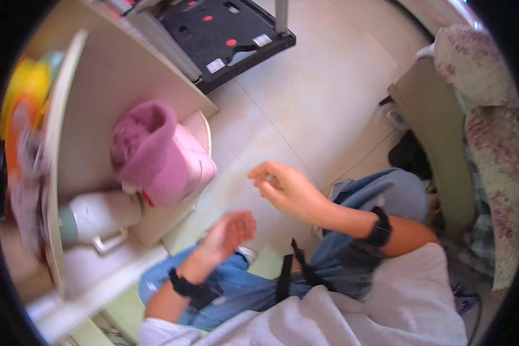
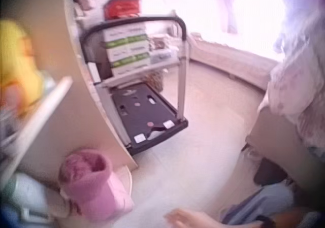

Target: The person unfolds and spreads two blankets over a bed, smoothing the fabric by hand and pulling the edges to cover the surface.

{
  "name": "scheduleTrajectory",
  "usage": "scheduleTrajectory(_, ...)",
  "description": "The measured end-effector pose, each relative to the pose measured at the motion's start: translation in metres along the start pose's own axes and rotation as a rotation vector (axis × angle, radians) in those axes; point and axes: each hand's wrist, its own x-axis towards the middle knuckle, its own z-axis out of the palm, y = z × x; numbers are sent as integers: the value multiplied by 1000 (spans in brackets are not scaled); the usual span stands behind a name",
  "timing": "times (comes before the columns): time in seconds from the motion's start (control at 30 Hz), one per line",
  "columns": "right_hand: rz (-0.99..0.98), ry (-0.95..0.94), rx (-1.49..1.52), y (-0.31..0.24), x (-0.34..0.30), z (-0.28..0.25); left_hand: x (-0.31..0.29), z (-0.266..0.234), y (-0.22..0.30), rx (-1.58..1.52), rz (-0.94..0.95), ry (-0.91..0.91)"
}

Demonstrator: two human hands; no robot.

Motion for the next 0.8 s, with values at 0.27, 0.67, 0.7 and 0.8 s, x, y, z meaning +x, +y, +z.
scheduleTrajectory(0.27,213,230,42,-9,74,-48,43,0,22,-55,-273,143)
scheduleTrajectory(0.67,591,312,311,-11,46,-45,89,49,-28,481,-165,143)
scheduleTrajectory(0.7,610,383,383,-1,44,-54,91,57,-39,593,-179,108)
scheduleTrajectory(0.8,560,732,542,39,27,-61,75,96,-43,633,-376,257)
